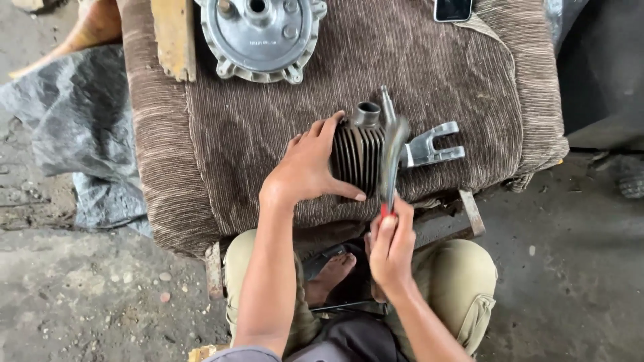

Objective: Cleaning the cooling fins of a motorcycle engine cylinder using a wire brush.

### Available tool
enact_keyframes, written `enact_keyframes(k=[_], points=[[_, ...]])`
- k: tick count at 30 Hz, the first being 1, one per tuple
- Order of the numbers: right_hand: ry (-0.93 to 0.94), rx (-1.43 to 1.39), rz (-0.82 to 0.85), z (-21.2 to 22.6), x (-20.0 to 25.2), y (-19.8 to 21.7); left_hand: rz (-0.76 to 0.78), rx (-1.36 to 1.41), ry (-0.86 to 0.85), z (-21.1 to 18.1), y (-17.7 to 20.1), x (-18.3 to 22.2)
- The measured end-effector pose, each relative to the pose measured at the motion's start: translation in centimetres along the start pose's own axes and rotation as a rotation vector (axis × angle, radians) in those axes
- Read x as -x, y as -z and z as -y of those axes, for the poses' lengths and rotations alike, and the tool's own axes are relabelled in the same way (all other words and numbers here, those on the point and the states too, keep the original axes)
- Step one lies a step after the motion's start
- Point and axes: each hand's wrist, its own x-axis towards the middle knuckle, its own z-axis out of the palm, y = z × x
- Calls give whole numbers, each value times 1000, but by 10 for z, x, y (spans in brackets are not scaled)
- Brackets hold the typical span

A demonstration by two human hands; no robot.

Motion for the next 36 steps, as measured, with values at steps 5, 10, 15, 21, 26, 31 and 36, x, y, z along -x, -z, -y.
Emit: enact_keyframes(k=[5, 10, 15, 21, 26, 31, 36], points=[[159, 64, -1, 3, 1, 4, -4, -9, 0, -1, 2, 0], [-91, 191, 76, -29, 60, 22, 48, -10, 16, 13, -10, -10], [47, 89, 97, -8, 25, 9, 50, -3, 31, 10, -9, -9], [97, 136, 76, 11, 0, 5, 36, 26, 34, 8, -7, -7], [10, 99, 84, -14, 46, 14, 59, -4, 58, 7, -6, -8], [-24, 121, 80, -18, 44, 13, 56, -13, 50, 9, -7, -10], [160, 82, 77, 14, -8, 3, 9, -11, 29, 0, -2, 0]])
